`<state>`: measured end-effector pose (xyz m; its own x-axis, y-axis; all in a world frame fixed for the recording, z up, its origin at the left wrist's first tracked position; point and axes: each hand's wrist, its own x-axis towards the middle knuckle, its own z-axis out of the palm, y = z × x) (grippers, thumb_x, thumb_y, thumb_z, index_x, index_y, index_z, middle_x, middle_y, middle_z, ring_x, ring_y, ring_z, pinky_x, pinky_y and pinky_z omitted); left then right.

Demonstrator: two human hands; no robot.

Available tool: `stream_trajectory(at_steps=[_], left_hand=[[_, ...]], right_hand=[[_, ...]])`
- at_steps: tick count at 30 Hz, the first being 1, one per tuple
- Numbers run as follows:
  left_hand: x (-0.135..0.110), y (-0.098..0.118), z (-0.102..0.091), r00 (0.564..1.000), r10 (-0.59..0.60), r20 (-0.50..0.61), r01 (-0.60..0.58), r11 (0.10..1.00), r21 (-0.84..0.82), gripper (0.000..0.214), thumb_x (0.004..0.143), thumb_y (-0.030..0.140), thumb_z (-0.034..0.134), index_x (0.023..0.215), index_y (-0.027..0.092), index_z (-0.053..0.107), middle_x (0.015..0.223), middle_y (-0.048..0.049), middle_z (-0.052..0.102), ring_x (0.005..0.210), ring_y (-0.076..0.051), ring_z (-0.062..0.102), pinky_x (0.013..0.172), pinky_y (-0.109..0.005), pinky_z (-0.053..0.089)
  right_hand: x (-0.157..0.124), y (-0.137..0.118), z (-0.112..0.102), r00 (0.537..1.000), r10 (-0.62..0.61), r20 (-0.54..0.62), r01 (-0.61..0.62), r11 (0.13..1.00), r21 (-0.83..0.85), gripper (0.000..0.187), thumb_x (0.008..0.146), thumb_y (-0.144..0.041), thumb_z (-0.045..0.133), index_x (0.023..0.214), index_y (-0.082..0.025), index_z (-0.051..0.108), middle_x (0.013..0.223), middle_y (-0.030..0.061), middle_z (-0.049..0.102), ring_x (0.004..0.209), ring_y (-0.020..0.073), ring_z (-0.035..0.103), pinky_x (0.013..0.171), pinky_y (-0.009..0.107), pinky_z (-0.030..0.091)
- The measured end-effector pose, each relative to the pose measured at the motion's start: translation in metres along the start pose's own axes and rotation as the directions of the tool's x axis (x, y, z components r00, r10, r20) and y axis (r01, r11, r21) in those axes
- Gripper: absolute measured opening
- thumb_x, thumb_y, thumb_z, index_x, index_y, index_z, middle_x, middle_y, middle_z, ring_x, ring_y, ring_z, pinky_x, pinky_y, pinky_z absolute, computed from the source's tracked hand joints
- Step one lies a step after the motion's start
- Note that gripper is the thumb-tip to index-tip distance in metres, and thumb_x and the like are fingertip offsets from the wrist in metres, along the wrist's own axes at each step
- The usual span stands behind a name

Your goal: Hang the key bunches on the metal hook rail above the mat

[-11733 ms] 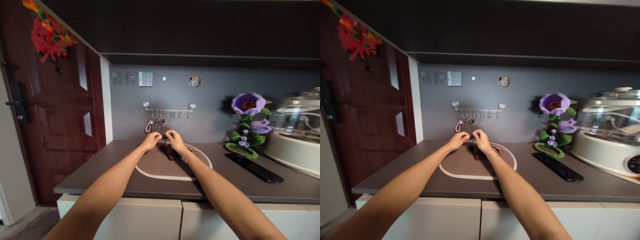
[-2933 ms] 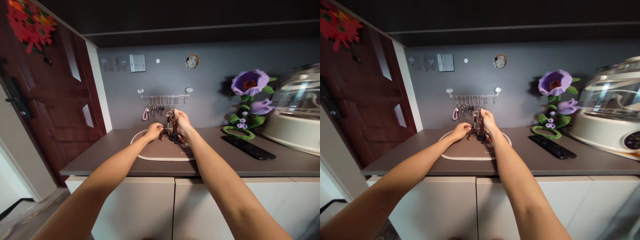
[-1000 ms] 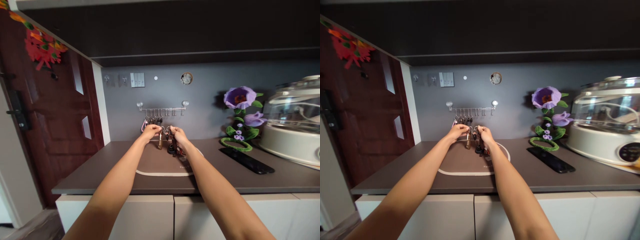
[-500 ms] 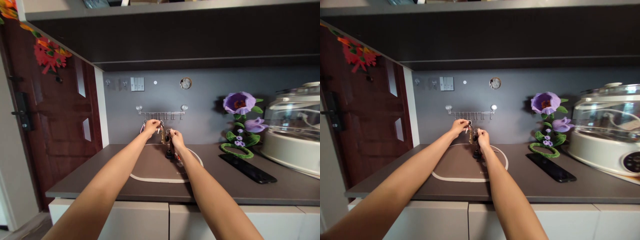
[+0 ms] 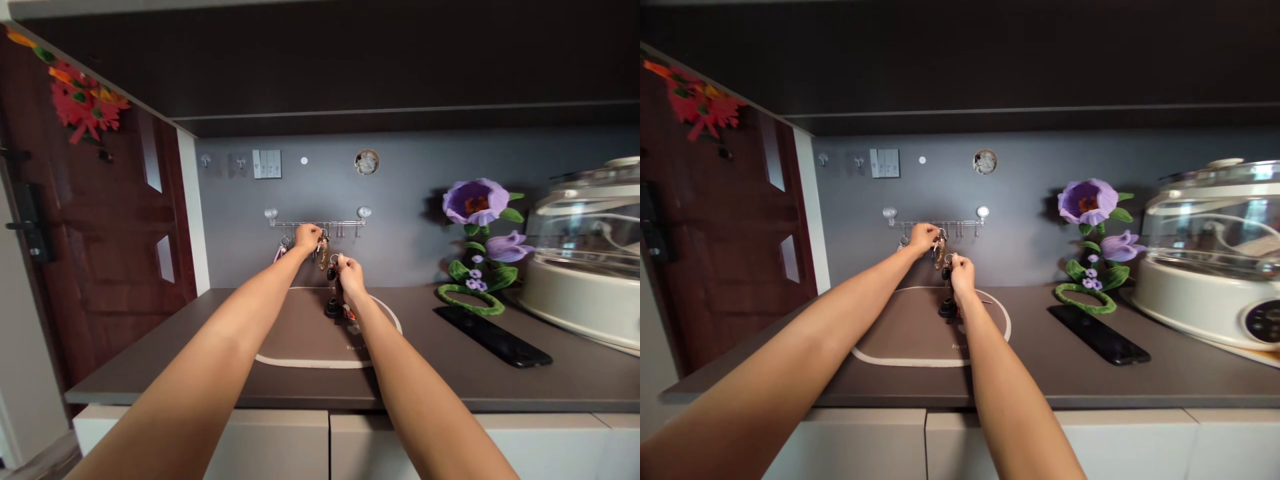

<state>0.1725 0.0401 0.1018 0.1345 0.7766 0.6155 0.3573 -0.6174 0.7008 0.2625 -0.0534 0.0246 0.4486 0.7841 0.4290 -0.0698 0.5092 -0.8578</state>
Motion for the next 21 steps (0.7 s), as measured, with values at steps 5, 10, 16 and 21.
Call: stream_trajectory(at_steps=[5, 10, 16, 21], left_hand=[[0.000, 0.000, 0.004, 0.997, 0.059, -0.052, -0.051, 0.988, 0.148, 0.019, 0.074, 0.019, 0.053, 0.079, 0.012, 0.070, 0.077, -0.0070, 0.068, 0.072, -0.014, 0.059, 0.070, -0.024, 0.044], [-0.008, -0.001, 0.005, 0.996, 0.091, -0.021, -0.081, 0.954, 0.288, 0.020, 0.074, 0.017, 0.051, 0.078, 0.015, 0.070, 0.079, -0.0066, 0.068, 0.078, -0.015, 0.059, 0.071, -0.022, 0.041], [-0.017, 0.000, 0.005, 0.997, 0.077, -0.016, -0.066, 0.930, 0.363, 0.022, 0.075, 0.017, 0.049, 0.082, 0.015, 0.069, 0.086, -0.0086, 0.068, 0.078, -0.016, 0.060, 0.071, -0.023, 0.041], [-0.024, -0.004, 0.004, 0.994, 0.110, -0.021, -0.095, 0.927, 0.364, 0.027, 0.077, 0.015, 0.047, 0.095, 0.015, 0.066, 0.098, -0.0092, 0.066, 0.089, -0.017, 0.059, 0.078, -0.024, 0.041]], right_hand=[[0.000, -0.001, 0.001, 1.000, -0.004, 0.003, 0.004, 1.000, 0.012, 0.032, 0.070, -0.048, 0.052, 0.065, -0.017, 0.051, 0.056, -0.0010, 0.056, 0.049, 0.0091, 0.046, 0.049, 0.021, 0.036], [-0.002, -0.005, 0.002, 1.000, 0.012, -0.014, -0.012, 1.000, -0.003, 0.032, 0.070, -0.048, 0.052, 0.067, -0.017, 0.051, 0.055, -0.0007, 0.056, 0.049, 0.0090, 0.045, 0.049, 0.021, 0.036], [0.001, -0.001, 0.001, 1.000, -0.012, -0.021, 0.012, 1.000, 0.001, 0.033, 0.070, -0.049, 0.052, 0.064, -0.017, 0.051, 0.056, -0.0004, 0.057, 0.050, 0.0090, 0.045, 0.049, 0.021, 0.036], [-0.001, -0.003, 0.000, 1.000, 0.010, -0.018, -0.010, 1.000, 0.013, 0.033, 0.070, -0.049, 0.053, 0.064, -0.017, 0.051, 0.055, -0.0001, 0.057, 0.048, 0.0089, 0.045, 0.049, 0.021, 0.036]])
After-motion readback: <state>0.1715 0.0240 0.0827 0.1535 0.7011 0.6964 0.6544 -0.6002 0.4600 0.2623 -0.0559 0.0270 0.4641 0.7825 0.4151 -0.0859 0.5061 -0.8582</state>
